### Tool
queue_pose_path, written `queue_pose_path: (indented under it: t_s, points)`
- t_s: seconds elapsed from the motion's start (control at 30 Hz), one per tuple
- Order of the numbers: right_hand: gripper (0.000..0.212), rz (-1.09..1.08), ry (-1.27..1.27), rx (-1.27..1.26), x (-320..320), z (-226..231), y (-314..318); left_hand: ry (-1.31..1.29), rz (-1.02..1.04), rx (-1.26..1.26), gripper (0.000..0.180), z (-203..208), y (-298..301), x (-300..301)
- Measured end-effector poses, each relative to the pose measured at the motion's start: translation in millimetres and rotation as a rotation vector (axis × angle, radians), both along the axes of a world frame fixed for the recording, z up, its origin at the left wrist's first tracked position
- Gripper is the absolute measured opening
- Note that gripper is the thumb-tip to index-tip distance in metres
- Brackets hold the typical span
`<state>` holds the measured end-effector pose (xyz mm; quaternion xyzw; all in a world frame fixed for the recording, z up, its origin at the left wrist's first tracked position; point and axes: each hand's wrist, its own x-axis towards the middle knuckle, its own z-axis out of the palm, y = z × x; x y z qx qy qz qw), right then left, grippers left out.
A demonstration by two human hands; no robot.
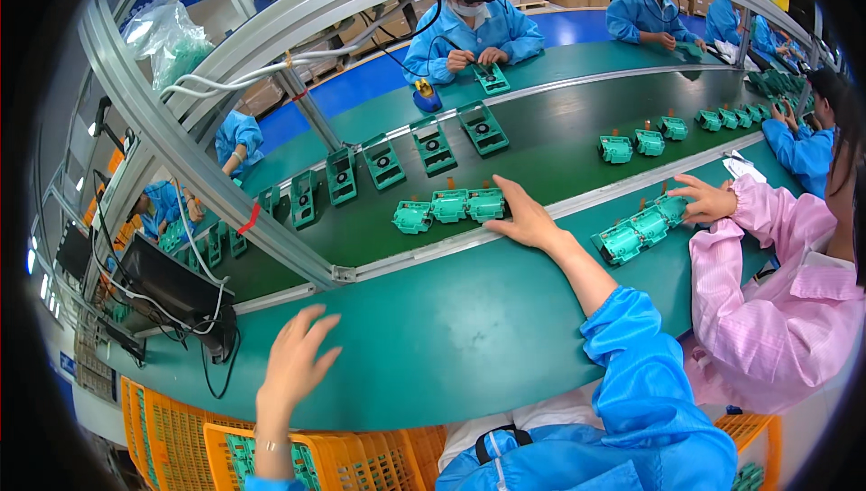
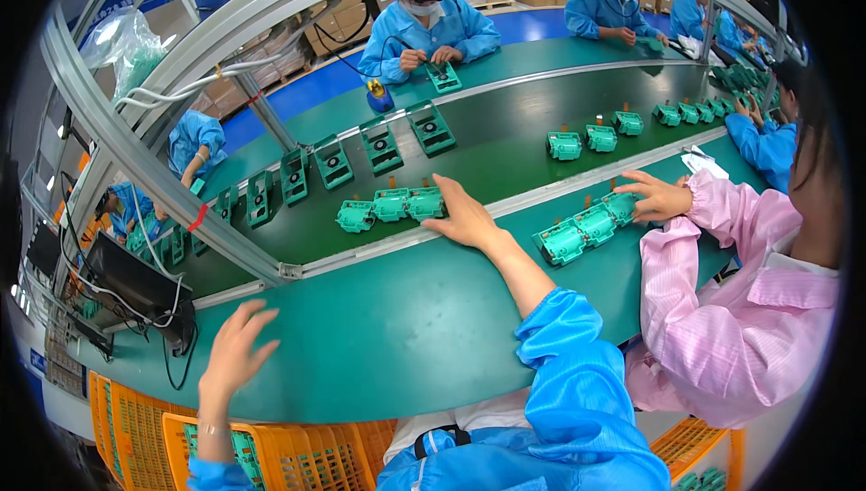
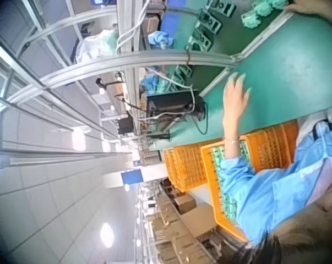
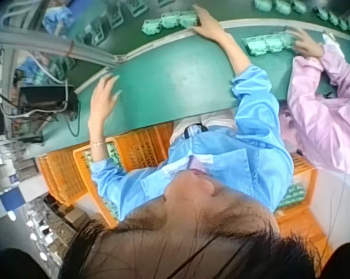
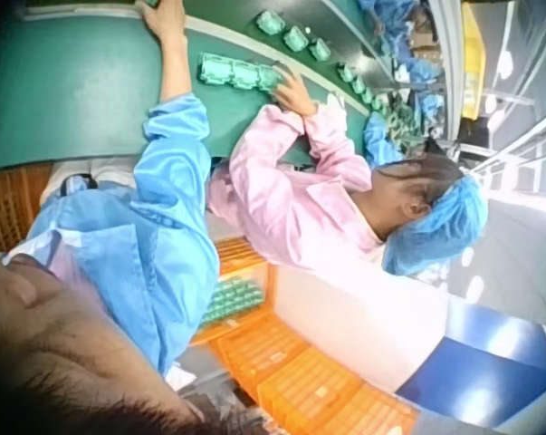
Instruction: The person assembles green electronic component housings by hand on a factory assembly line.
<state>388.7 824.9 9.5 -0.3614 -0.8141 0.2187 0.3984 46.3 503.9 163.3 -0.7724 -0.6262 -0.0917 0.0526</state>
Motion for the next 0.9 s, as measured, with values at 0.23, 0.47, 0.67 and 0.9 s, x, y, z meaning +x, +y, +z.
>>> queue_pose_path:
  t_s: [0.23, 0.47, 0.67, 0.9]
  points:
    - [0.096, -0.023, -0.174, 0.134, 7, -5, -3, -0.001, -0.037, 0.003, 0.078, -73, 175, 25]
    - [0.09, -0.016, -0.168, 0.079, 4, -2, -1, 0.32, -0.235, 0.175, 0.082, -118, 266, 57]
    - [0.085, -0.019, -0.168, 0.079, 4, -5, 1, 0.036, -0.217, 0.104, 0.094, -111, 302, 62]
    - [0.07, -0.017, -0.12, 0.165, 3, -7, 5, -0.169, -0.129, -0.024, 0.094, -118, 309, 45]
